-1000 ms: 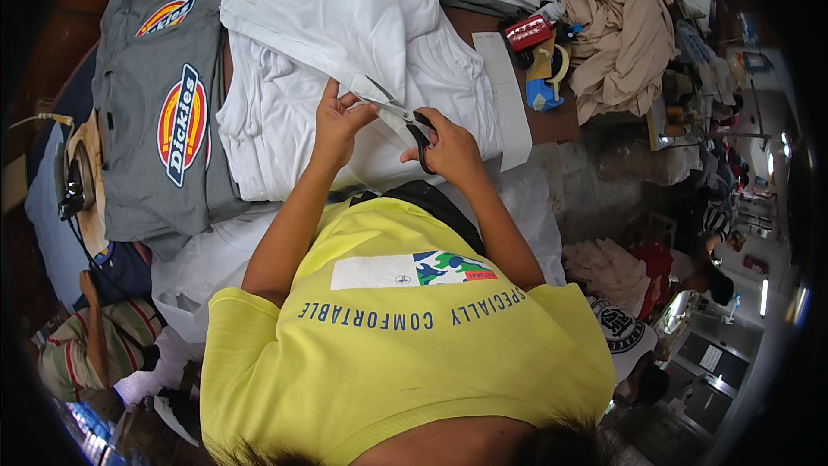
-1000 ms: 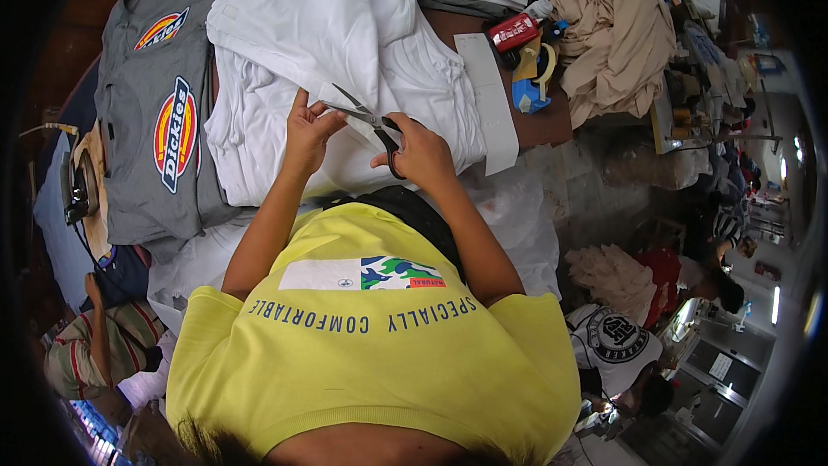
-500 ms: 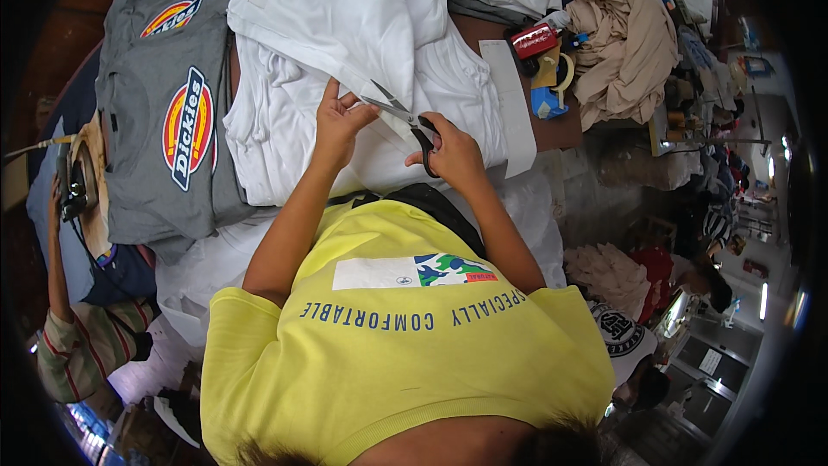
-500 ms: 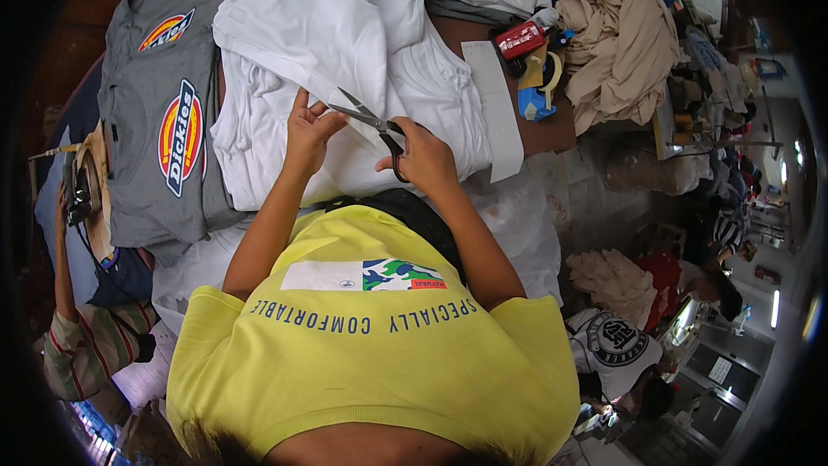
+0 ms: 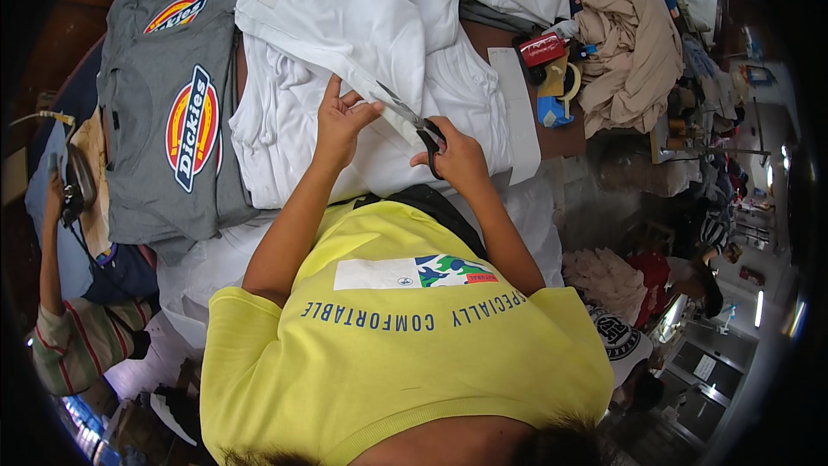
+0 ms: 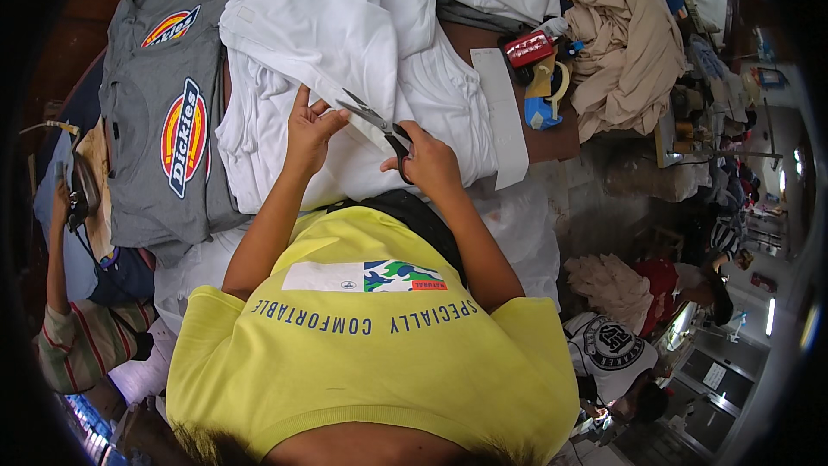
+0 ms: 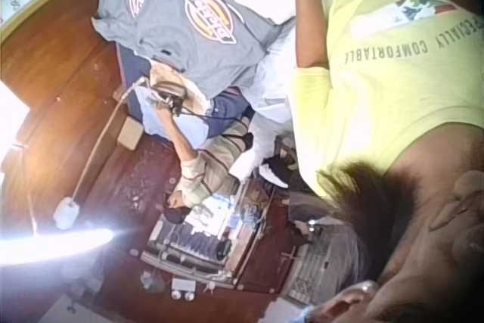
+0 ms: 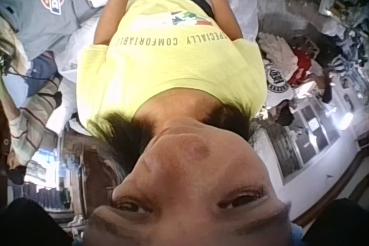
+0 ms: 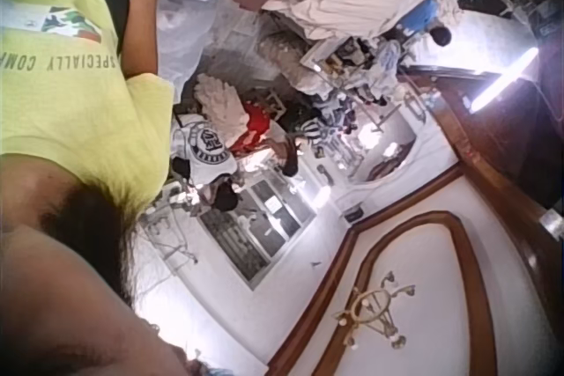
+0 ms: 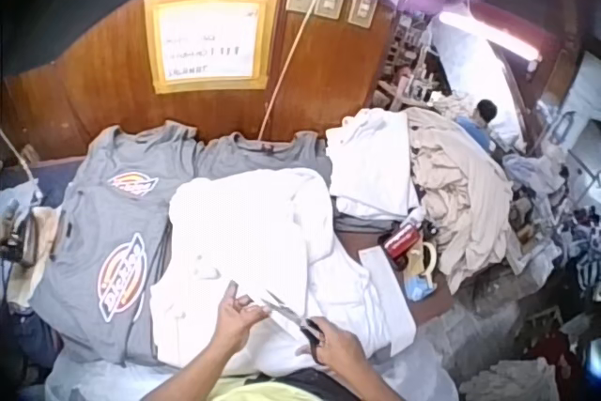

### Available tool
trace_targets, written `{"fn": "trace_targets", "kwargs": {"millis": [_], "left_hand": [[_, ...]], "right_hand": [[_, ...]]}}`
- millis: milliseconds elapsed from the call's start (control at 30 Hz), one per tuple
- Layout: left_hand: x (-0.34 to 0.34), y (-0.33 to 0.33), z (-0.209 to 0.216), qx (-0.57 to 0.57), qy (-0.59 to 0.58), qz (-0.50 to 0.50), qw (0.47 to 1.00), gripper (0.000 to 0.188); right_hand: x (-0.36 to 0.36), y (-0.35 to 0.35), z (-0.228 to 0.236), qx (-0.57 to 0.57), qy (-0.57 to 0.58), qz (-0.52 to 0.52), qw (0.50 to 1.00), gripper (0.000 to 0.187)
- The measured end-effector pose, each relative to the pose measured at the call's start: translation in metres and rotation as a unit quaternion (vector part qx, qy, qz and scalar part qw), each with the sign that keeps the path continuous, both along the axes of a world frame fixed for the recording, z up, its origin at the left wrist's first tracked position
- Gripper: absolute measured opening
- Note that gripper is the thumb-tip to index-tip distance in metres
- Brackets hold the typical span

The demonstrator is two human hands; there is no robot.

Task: The person trims threads from white t-shirts using shears, folds the garments, and places them into a large plastic bag.

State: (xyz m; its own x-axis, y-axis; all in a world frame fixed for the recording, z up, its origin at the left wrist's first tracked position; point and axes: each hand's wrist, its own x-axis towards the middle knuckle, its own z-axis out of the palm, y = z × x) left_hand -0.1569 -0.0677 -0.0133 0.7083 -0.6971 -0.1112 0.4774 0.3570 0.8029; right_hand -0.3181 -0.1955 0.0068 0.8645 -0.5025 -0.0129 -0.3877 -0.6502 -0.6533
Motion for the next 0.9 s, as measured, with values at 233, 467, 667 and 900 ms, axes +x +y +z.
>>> {"fn": "trace_targets", "kwargs": {"millis": [233, 467, 667, 900], "left_hand": [[0.003, 0.0, -0.002, -0.009, -0.011, -0.007, 1.0, 0.09], [0.004, 0.0, 0.0, -0.002, -0.016, -0.013, 1.0, 0.089], [0.006, 0.0, 0.003, -0.008, -0.03, -0.033, 0.999, 0.077], [0.011, -0.001, 0.008, 0.003, 0.002, -0.012, 1.0, 0.073]], "right_hand": [[0.018, -0.001, 0.021, 0.009, 0.055, 0.01, 0.998, 0.072], [0.013, -0.001, 0.019, 0.014, 0.042, 0.01, 0.999, 0.073], [0.015, -0.001, 0.022, 0.018, 0.05, 0.014, 0.998, 0.073], [0.002, -0.002, -0.003, 0.025, 0.004, -0.008, 1.0, 0.059]]}}
